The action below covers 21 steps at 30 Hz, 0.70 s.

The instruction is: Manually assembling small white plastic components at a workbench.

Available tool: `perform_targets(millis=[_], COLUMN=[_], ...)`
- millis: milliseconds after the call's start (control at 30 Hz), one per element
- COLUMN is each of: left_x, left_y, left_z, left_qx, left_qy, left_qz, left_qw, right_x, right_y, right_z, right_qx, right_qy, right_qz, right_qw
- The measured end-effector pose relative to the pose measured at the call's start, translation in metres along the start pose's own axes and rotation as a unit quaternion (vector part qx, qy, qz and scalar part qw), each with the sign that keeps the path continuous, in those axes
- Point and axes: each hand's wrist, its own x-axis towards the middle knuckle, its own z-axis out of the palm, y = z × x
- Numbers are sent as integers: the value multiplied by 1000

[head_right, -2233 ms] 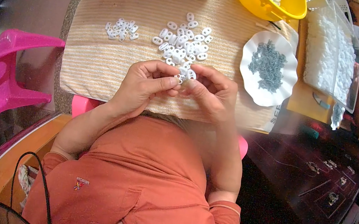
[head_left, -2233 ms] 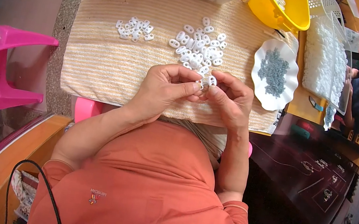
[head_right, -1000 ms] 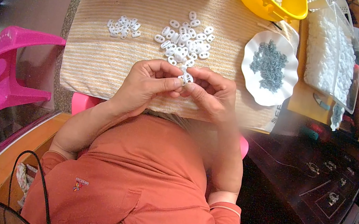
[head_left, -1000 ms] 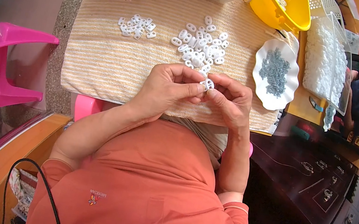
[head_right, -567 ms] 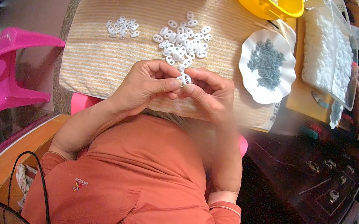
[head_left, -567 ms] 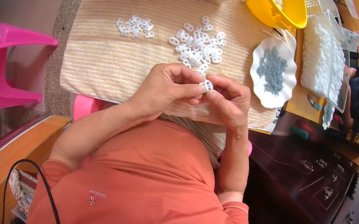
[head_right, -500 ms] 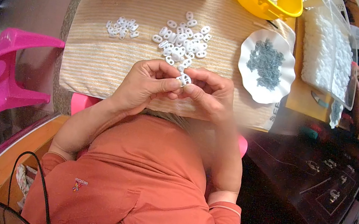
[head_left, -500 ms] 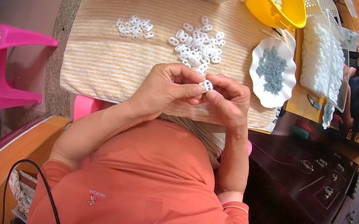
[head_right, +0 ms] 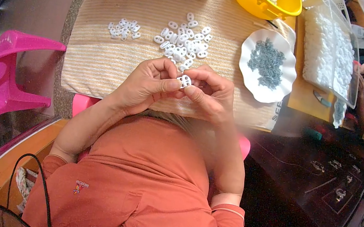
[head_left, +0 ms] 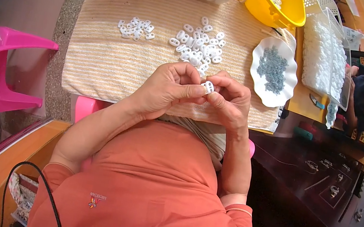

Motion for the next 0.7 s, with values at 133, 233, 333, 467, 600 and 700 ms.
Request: perform_targets(millis=[133,233,333,467,600,700], left_x=[0,-1,-2,-3,-1,-2], left_y=[-2,-3,-4,-7,-3,2], left_z=[1,4,5,5,3,5], left_qx=[8,17,24,37,58,57], left_qy=[-9,-9,-14,-3,-14,-18], left_qz=[6,18,35,59,50,37], left_qw=[1000,1000,999,998,997,998], right_x=[-1,-2,-2,-2,-4,-1], right_y=[-3,-4,-4,-3,-5,-18], right_z=[5,8,8,10,11,19], right_qx=[-32,-9,-25,-43,-32,5], right_qy=[18,26,25,16,22,20], right_qz=[-6,-2,-12,-14,3,30], right_qw=[999,1000,999,999,999,999])
